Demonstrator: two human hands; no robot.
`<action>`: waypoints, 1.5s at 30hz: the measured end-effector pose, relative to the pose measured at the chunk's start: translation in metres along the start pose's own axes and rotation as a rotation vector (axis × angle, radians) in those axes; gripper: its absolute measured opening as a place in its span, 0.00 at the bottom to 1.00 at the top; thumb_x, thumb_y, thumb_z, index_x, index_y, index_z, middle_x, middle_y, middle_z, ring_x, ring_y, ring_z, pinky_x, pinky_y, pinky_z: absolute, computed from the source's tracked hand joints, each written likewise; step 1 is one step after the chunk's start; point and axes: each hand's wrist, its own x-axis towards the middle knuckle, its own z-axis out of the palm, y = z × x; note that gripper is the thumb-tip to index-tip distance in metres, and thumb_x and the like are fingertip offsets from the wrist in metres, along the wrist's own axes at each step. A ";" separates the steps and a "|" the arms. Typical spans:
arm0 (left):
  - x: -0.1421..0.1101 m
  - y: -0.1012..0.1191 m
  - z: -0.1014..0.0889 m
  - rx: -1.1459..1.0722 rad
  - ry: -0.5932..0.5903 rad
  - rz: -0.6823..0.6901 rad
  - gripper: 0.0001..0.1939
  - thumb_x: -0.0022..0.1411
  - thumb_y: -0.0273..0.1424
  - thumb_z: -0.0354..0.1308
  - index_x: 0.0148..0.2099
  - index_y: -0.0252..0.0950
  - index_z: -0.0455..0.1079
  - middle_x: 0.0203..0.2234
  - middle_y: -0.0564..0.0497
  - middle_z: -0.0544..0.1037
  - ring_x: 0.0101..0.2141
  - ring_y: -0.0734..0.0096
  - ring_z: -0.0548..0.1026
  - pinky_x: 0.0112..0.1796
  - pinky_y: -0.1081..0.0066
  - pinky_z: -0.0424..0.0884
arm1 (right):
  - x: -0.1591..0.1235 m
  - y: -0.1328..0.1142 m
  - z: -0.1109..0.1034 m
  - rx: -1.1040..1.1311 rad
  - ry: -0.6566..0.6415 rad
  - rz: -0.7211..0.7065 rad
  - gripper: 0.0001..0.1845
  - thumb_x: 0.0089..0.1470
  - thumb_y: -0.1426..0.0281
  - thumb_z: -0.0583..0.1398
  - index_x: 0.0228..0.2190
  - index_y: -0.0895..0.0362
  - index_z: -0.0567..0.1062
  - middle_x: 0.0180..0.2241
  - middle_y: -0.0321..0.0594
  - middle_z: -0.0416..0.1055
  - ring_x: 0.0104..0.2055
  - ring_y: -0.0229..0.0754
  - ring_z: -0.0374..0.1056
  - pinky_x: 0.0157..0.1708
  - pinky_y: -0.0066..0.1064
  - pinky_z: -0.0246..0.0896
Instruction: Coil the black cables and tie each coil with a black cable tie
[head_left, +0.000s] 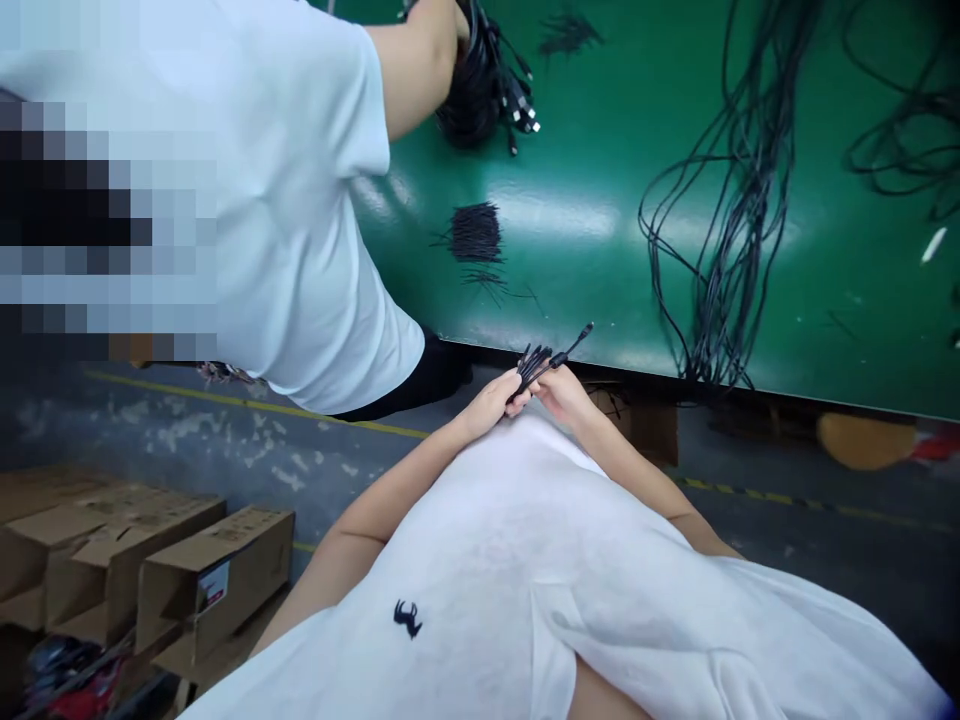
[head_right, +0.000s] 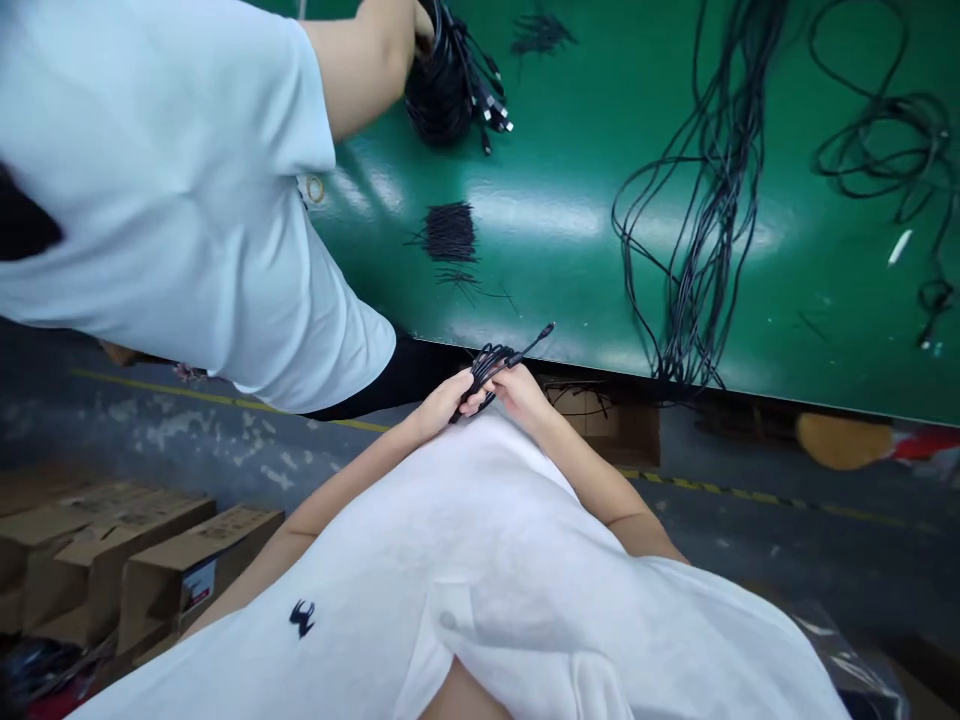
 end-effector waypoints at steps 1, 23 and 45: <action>0.000 -0.001 0.000 -0.036 -0.012 -0.003 0.25 0.60 0.52 0.56 0.38 0.33 0.65 0.21 0.58 0.61 0.19 0.81 0.56 0.22 0.74 0.54 | 0.004 -0.002 0.007 0.038 -0.009 -0.023 0.13 0.39 0.65 0.66 0.21 0.57 0.67 0.19 0.28 0.61 0.24 0.32 0.58 0.29 0.27 0.60; -0.012 0.002 -0.029 0.404 0.324 0.140 0.13 0.66 0.37 0.51 0.44 0.33 0.69 0.22 0.57 0.65 0.24 0.77 0.62 0.28 0.73 0.57 | 0.015 -0.060 0.026 -1.837 -0.594 -1.211 0.17 0.65 0.76 0.48 0.46 0.62 0.75 0.56 0.49 0.68 0.60 0.48 0.60 0.59 0.45 0.54; 0.029 0.010 -0.029 -0.028 0.148 0.084 0.06 0.51 0.30 0.58 0.32 0.33 0.68 0.21 0.56 0.69 0.24 0.78 0.63 0.28 0.73 0.57 | 0.032 -0.100 0.054 -2.509 -0.802 -0.832 0.13 0.59 0.79 0.53 0.34 0.64 0.78 0.31 0.50 0.75 0.34 0.47 0.70 0.27 0.34 0.55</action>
